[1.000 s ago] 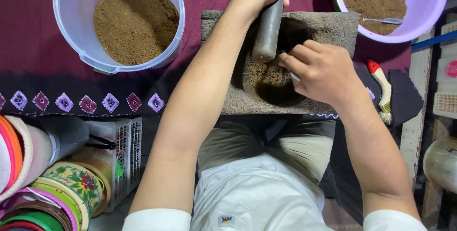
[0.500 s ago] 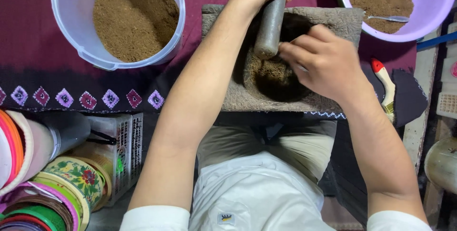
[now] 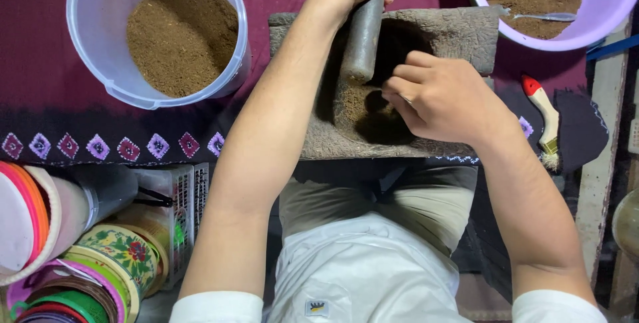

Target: Pounding and grinding brown powder ingredients using a mortar and pestle, occasionally stirring with a spoon.

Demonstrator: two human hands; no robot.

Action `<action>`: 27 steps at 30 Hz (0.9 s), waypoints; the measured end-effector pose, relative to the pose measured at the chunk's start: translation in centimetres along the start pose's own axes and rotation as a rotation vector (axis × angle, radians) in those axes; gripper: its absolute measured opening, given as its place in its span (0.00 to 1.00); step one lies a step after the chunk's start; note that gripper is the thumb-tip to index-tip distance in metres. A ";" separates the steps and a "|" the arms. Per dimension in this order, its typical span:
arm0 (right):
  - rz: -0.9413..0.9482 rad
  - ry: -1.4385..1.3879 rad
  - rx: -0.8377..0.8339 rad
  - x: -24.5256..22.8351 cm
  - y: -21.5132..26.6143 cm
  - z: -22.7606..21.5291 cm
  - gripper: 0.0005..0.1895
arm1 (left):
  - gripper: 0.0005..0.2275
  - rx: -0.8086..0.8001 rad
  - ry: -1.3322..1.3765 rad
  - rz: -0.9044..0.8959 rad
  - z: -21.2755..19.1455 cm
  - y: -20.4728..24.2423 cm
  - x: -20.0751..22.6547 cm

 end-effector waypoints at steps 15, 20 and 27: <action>-0.106 0.267 0.371 -0.1 -0.2 -2.0 0.03 | 0.05 0.012 0.094 -0.026 -0.6 2.0 1.3; -0.051 0.301 0.335 0.4 0.1 -1.3 0.03 | 0.06 -0.003 0.118 -0.016 -0.1 0.0 0.0; -0.002 0.119 0.385 0.2 0.1 -2.1 0.17 | 0.05 0.063 0.047 0.035 0.0 -0.8 0.2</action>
Point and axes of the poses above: each hand's wrist, its own y-axis away from the middle knuckle, its own z-axis out of the palm, x = y × z, the point moved 3 cm from there along -y, towards the middle knuckle, and after that the axes turned 2 degrees about -x, right-handed, at the moved point
